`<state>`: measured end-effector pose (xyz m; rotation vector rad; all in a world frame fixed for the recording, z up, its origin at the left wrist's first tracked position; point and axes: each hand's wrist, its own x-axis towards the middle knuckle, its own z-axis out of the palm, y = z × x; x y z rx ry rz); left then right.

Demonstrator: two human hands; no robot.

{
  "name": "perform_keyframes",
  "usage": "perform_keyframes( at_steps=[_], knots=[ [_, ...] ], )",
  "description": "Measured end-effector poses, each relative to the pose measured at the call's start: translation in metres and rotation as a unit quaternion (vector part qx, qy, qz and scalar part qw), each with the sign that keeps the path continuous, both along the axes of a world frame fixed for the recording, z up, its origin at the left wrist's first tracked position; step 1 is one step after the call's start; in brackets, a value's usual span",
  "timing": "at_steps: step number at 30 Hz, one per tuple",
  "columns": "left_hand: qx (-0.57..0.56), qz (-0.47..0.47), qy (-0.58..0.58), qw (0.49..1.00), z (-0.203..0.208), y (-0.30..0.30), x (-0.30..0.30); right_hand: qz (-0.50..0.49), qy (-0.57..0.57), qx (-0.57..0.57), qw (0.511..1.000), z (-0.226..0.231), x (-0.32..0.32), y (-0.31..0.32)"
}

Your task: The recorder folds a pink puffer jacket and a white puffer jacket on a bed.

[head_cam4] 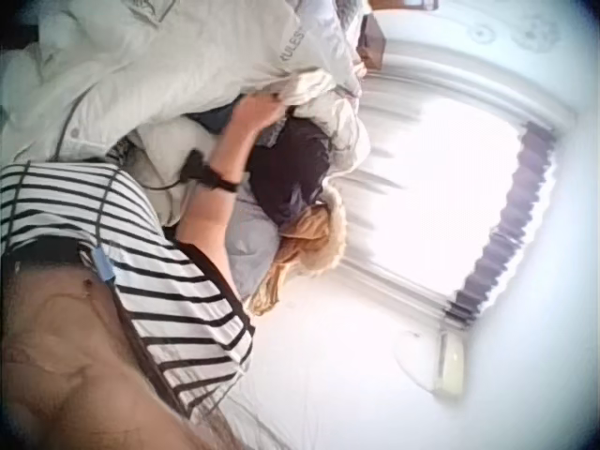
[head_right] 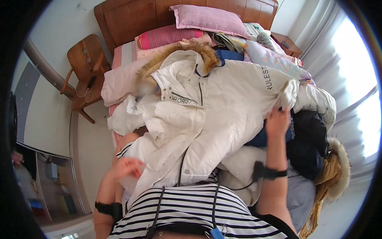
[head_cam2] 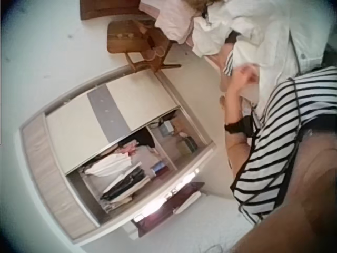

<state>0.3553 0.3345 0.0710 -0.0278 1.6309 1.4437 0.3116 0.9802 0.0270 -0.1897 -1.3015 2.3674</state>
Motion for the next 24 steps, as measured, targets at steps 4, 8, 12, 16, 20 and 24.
perform_keyframes(
  at_steps=[4, 8, 12, 16, 20, 24],
  knots=[
    [0.143, 0.320, -0.010, 0.937, -0.057, -0.001, -0.065, -0.102, -0.134, -0.051, 0.984, 0.001, 0.012, -0.132],
    [0.160, 0.415, -0.190, 0.875, -0.118, 0.016, -0.134, -0.156, -0.204, -0.020, 0.966, 0.011, 0.010, -0.143],
    [0.243, 0.483, -0.119, 0.833, -0.141, 0.038, -0.171, -0.179, -0.274, -0.043, 0.944, 0.010, 0.013, -0.150],
    [0.293, 0.538, 0.044, 0.789, -0.076, 0.003, -0.214, -0.249, -0.320, 0.021, 0.914, 0.023, 0.018, -0.177],
    [0.255, 0.507, 0.308, 0.764, 0.042, -0.030, -0.244, -0.211, -0.309, 0.070, 0.925, 0.024, 0.017, -0.188],
    [0.074, 0.439, 0.458, 0.769, 0.041, -0.109, -0.281, -0.092, -0.311, 0.265, 0.908, 0.011, 0.013, -0.220]
  ],
)
